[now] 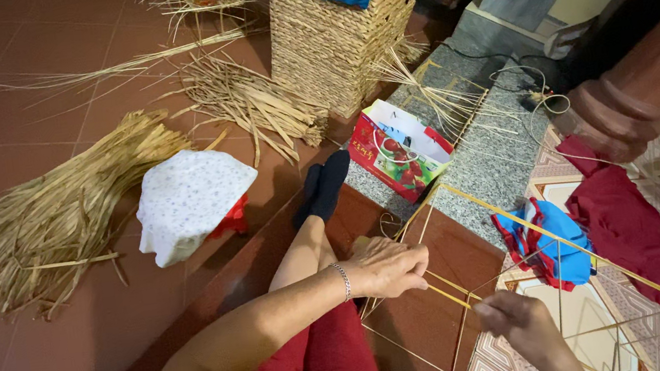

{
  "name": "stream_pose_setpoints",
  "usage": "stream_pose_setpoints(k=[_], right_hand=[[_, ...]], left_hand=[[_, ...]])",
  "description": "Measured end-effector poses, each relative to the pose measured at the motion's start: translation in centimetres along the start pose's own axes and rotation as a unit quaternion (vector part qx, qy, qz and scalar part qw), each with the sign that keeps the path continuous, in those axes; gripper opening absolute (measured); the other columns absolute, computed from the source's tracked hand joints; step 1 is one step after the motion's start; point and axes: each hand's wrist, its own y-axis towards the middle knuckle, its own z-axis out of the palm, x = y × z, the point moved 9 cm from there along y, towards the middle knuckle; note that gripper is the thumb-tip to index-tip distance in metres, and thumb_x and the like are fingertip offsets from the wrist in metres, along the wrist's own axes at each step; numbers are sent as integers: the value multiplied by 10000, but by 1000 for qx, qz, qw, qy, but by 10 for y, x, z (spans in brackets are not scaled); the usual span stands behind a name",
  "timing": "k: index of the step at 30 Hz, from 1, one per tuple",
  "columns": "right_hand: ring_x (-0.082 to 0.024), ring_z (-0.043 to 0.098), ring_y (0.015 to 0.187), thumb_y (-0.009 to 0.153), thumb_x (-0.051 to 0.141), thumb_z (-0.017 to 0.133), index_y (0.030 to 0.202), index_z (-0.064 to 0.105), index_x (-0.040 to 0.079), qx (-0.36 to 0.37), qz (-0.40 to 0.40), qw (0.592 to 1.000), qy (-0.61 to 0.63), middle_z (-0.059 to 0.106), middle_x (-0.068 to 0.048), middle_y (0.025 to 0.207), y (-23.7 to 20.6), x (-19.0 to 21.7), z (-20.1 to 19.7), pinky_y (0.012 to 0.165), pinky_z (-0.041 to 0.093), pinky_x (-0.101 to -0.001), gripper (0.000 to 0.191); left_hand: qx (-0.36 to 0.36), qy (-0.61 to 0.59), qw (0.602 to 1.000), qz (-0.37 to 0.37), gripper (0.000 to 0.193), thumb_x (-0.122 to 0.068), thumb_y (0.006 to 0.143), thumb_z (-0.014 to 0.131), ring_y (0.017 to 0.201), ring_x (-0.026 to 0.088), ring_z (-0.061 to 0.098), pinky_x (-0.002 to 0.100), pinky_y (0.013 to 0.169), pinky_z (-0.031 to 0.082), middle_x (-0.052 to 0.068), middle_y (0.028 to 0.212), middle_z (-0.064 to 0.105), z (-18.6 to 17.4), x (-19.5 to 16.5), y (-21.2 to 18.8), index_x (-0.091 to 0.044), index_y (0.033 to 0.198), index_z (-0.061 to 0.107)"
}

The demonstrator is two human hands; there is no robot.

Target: The person sits on the floor assembling a rectangular bamboo frame, wrapping yellow tape around the bamboo strips to secure the joints. They rotate the frame, press strips into place, and use scissors to cut tape as they work around the structure.

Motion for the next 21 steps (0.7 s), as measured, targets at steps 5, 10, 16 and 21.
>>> stream_pose_setpoints(k=[5,10,16,21], right_hand=[[-128,700,745,874,169,727,1041,750,6,27,-99,994,-26,768,-28,829,19,59,44,676,586,-300,234],[-85,729,743,910,145,704,1062,760,33,24,-117,988,-99,785,-12,812,35,83,59,693,581,-268,197],[-69,612,759,892,112,723,1004,764,1,41,-137,989,-20,733,-10,803,40,76,51,685,534,-261,163],[-73,616,755,928,165,689,1018,757,23,46,-113,993,6,720,2,796,49,65,55,683,521,-265,181]], left_hand=[[-49,-3,997,59,241,-347,926,680,881,325,681,498,770,491,65,925,685,8,3,11,-122,927,595],[-54,40,994,91,221,-326,976,637,911,360,671,506,791,492,120,1014,650,17,10,18,-105,974,619],[-43,51,990,122,173,-231,1002,562,963,351,684,492,881,512,110,1099,685,10,1,21,-185,1093,702],[-81,8,995,62,409,-310,906,650,924,311,704,506,820,470,110,997,739,-12,19,0,-143,1275,595]])
